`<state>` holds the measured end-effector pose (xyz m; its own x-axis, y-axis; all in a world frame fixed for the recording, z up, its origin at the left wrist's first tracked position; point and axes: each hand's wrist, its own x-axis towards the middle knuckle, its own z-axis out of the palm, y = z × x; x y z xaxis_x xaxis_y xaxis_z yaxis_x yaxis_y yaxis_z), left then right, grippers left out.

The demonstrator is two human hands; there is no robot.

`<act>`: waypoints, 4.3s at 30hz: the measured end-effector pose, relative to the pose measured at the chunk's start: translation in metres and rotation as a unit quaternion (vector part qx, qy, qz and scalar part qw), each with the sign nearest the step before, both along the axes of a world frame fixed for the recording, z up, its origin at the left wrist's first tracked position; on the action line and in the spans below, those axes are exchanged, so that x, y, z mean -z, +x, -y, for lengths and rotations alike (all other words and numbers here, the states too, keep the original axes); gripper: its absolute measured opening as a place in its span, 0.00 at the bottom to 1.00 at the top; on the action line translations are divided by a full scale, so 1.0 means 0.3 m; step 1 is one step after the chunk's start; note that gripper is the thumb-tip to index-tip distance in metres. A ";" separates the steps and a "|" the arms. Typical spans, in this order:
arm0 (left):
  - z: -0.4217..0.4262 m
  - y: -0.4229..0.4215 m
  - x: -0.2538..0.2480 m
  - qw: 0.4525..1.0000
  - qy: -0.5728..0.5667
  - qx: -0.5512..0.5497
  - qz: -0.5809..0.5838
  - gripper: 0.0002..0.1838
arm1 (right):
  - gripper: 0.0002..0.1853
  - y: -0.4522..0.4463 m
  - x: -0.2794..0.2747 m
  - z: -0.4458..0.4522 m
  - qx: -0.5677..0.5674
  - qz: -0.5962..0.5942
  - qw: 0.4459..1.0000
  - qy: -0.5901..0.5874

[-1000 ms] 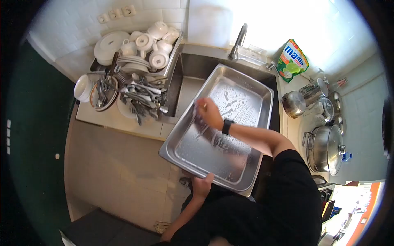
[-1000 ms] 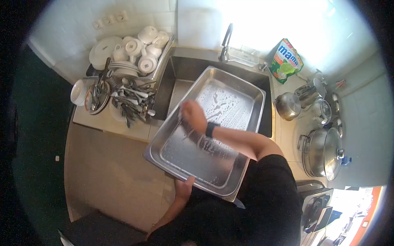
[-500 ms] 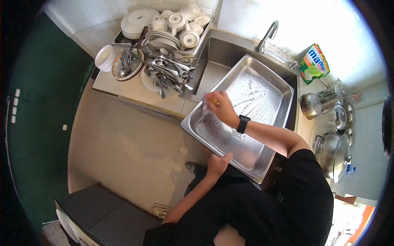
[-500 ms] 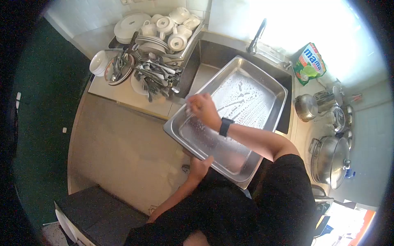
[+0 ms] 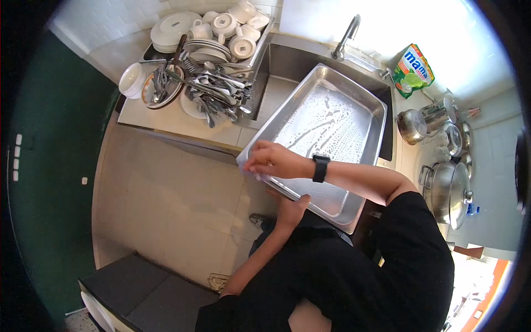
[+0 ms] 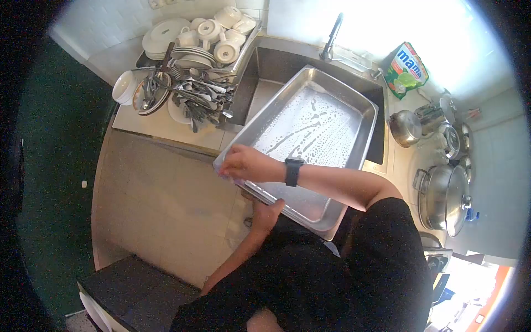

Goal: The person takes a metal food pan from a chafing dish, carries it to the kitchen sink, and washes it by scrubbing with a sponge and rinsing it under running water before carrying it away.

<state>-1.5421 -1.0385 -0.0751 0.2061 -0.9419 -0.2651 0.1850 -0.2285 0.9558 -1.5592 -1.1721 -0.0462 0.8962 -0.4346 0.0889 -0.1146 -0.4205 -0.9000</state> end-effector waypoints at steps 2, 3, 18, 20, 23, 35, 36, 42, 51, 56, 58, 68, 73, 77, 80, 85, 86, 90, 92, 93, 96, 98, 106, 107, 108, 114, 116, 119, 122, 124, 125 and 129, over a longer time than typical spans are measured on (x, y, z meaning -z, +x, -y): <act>0.003 0.008 0.012 1.000 0.002 0.006 -0.005 0.18 | 0.07 0.030 0.022 0.005 0.090 -0.002 0.995 -0.032; 0.003 0.007 0.016 1.000 0.020 0.006 0.003 0.18 | 0.07 0.036 0.035 0.000 0.099 0.012 0.994 -0.037; -0.013 -0.022 0.144 1.000 0.019 -0.010 0.008 0.14 | 0.05 0.069 -0.010 0.006 0.097 0.020 0.989 -0.108; 0.001 0.010 0.070 0.998 0.058 0.027 -0.025 0.15 | 0.05 0.065 0.033 0.056 0.147 0.021 0.978 -0.149; 0.009 0.019 0.076 0.996 0.078 0.048 -0.020 0.17 | 0.05 0.077 0.033 0.021 0.122 0.055 0.986 -0.104; -0.046 -0.007 0.060 0.947 0.068 0.069 -0.307 0.19 | 0.10 -0.265 -0.054 -0.065 -0.006 -0.146 0.945 0.294; -0.048 -0.017 0.043 0.930 0.078 0.030 -0.359 0.16 | 0.10 -0.298 -0.057 -0.076 -0.003 -0.160 0.943 0.293; -0.027 -0.030 -0.007 0.937 0.156 -0.038 -0.310 0.18 | 0.10 -0.471 -0.181 -0.149 -0.007 -0.291 0.929 0.229; -0.022 -0.040 -0.007 0.960 0.156 -0.042 -0.227 0.13 | 0.05 -0.744 -0.156 -0.122 -0.091 -0.240 0.966 0.023; -0.019 -0.031 0.010 0.955 0.175 -0.052 -0.232 0.10 | 0.08 -0.879 -0.061 0.076 0.046 -0.331 0.929 -0.161; -0.012 -0.025 -0.004 0.949 0.178 -0.074 -0.250 0.09 | 0.09 -0.848 -0.078 0.067 0.064 -0.358 0.922 -0.134; -0.023 -0.052 -0.029 0.952 0.165 -0.082 -0.246 0.11 | 0.08 -0.866 -0.038 0.102 0.015 -0.348 0.919 -0.185; -0.020 -0.034 -0.023 0.951 0.169 -0.073 -0.248 0.11 | 0.08 -0.814 -0.003 0.075 -0.062 -0.435 0.854 -0.277; -0.023 -0.037 -0.005 0.949 0.169 -0.089 -0.251 0.10 | 0.06 -0.750 -0.061 -0.043 -0.092 -0.355 0.917 -0.155; -0.035 -0.052 -0.004 0.949 0.177 -0.092 -0.246 0.10 | 0.06 -0.877 0.083 0.149 -0.087 -0.350 0.890 -0.280; -0.053 -0.042 0.012 0.948 0.183 -0.097 -0.241 0.12 | 0.07 -0.972 0.189 0.507 0.204 -0.532 0.778 -0.265; -0.057 -0.037 -0.005 0.949 0.188 -0.103 -0.232 0.12 | 0.08 -1.036 0.236 0.584 0.176 -0.496 0.775 -0.350; -0.073 -0.029 0.005 0.954 0.192 -0.080 -0.217 0.14 | 0.07 -1.043 0.283 0.701 0.349 -0.453 0.713 -0.406; -0.093 -0.035 0.048 0.954 0.195 -0.065 -0.218 0.15 | 0.06 -0.997 0.261 0.718 0.379 -0.407 0.726 -0.404; -0.097 -0.033 0.060 0.953 0.208 -0.061 -0.212 0.14 | 0.07 -0.976 0.275 0.745 0.382 -0.387 0.721 -0.429; -0.091 -0.028 0.062 0.952 0.228 -0.056 -0.199 0.14 | 0.11 -0.894 0.313 0.821 0.392 -0.351 0.720 -0.452; -0.087 -0.025 0.049 0.953 0.212 -0.068 -0.204 0.14 | 0.11 -0.859 0.317 0.840 0.383 -0.316 0.730 -0.469; -0.081 -0.039 0.028 0.950 0.193 -0.127 -0.210 0.18 | 0.11 -1.060 0.267 0.739 0.372 -0.372 0.764 -0.374; -0.081 -0.039 0.026 0.951 0.197 -0.124 -0.204 0.18 | 0.11 -1.080 0.261 0.718 0.377 -0.371 0.772 -0.353; -0.074 -0.037 0.015 0.951 0.197 -0.128 -0.199 0.18 | 0.11 -1.084 0.267 0.699 0.395 -0.339 0.787 -0.331; -0.050 -0.027 -0.011 0.942 0.193 -0.117 -0.247 0.16 | 0.11 -0.977 0.221 0.430 0.319 -0.423 0.808 -0.258; -0.048 -0.030 -0.023 0.944 0.201 -0.127 -0.230 0.14 | 0.09 -0.868 0.089 0.282 0.209 -0.505 0.810 -0.213; -0.045 -0.026 -0.028 0.946 0.176 -0.117 -0.247 0.14 | 0.12 -0.893 0.076 0.195 0.162 -0.417 0.857 -0.255; -0.044 -0.010 -0.020 0.947 0.181 -0.070 -0.256 0.16 | 0.11 -0.915 0.042 0.205 0.120 -0.397 0.812 -0.410; -0.043 -0.013 -0.018 0.950 0.175 -0.074 -0.249 0.15 | 0.10 -0.912 0.057 0.169 0.047 -0.417 0.812 -0.405; -0.041 -0.014 -0.025 0.951 0.172 -0.077 -0.243 0.14 | 0.10 -0.886 0.057 0.146 0.011 -0.424 0.812 -0.401; -0.025 -0.021 -0.064 0.952 0.187 -0.114 -0.213 0.10 | 0.14 -0.783 -0.040 -0.051 0.009 -0.312 0.914 -0.259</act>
